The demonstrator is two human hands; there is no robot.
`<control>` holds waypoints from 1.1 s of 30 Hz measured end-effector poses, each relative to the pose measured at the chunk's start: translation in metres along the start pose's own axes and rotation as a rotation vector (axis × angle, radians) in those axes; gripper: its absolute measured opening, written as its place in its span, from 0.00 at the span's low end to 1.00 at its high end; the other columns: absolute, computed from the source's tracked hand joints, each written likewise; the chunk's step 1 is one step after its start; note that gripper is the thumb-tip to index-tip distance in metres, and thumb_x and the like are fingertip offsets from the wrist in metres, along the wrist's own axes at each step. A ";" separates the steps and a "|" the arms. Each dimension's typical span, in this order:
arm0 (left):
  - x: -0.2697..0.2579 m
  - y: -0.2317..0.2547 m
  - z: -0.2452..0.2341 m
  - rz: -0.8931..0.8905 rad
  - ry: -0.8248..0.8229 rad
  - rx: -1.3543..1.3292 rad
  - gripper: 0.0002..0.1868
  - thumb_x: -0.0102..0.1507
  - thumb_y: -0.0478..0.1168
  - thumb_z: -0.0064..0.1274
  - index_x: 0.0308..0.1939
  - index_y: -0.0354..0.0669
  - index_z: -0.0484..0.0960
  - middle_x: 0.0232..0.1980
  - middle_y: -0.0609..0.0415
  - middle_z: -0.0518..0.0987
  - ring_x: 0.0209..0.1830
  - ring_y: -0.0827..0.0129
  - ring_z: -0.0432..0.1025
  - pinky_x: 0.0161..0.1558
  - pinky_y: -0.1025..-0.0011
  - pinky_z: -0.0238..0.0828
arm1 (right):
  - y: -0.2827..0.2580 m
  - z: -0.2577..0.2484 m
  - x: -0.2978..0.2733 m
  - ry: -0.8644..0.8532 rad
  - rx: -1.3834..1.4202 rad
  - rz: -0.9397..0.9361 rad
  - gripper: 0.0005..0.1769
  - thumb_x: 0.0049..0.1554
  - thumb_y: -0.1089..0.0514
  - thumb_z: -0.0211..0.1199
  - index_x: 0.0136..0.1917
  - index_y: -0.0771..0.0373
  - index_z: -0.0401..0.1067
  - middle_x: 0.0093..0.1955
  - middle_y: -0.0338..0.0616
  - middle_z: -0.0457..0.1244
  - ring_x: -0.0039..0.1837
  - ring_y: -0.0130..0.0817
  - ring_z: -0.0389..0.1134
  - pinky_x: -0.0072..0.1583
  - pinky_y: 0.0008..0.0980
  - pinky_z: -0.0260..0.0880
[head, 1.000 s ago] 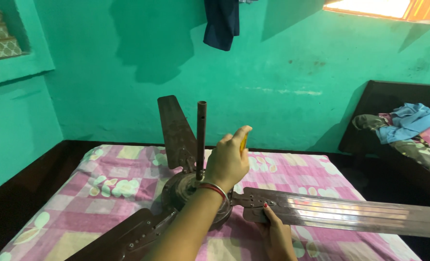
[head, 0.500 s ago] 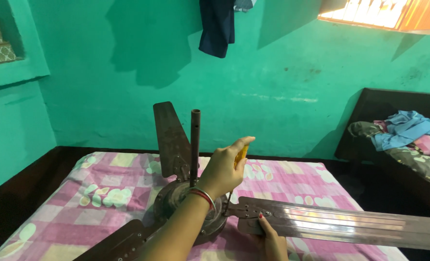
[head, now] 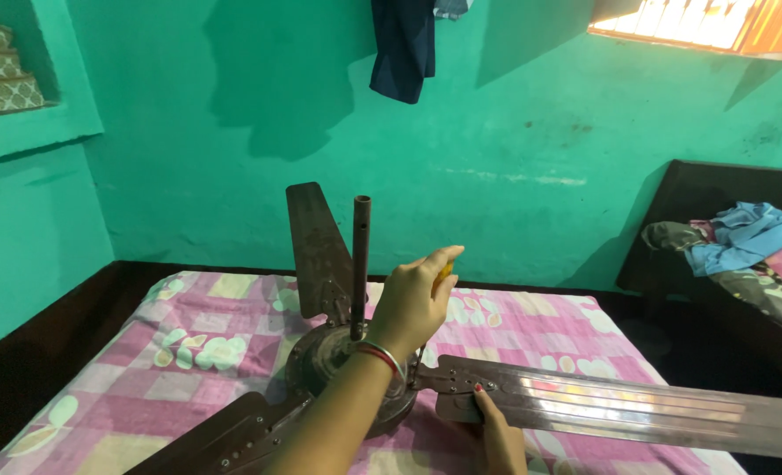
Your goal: The person attaches three fan blades to a ceiling fan motor housing using a screwdriver. They position each blade, insert screws, and tighten them in sequence. The fan remains on a bed during the process.
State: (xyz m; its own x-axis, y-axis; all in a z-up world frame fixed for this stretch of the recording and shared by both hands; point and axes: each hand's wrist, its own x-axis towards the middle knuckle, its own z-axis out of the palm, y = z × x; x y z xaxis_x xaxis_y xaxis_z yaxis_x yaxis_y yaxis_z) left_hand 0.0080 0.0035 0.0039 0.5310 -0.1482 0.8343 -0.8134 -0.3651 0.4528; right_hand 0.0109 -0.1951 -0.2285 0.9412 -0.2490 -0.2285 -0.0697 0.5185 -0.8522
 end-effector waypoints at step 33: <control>-0.136 -0.100 -0.018 -0.408 -0.035 0.348 0.29 0.63 0.36 0.52 0.67 0.36 0.61 0.59 0.38 0.75 0.57 0.44 0.72 0.54 0.52 0.73 | -0.161 0.192 -0.100 -0.409 -0.957 -1.054 0.26 0.56 0.66 0.62 0.68 0.61 0.68 0.62 0.46 0.68 0.56 0.39 0.76 0.49 0.35 0.78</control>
State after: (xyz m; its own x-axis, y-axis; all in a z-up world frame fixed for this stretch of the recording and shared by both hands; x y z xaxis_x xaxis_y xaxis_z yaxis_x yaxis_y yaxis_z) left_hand 0.0131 0.0763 -0.1489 0.8002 0.0411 0.5983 -0.4153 -0.6817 0.6024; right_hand -0.0082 -0.0964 0.0217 0.7096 0.1671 0.6845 0.6548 -0.5150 -0.5531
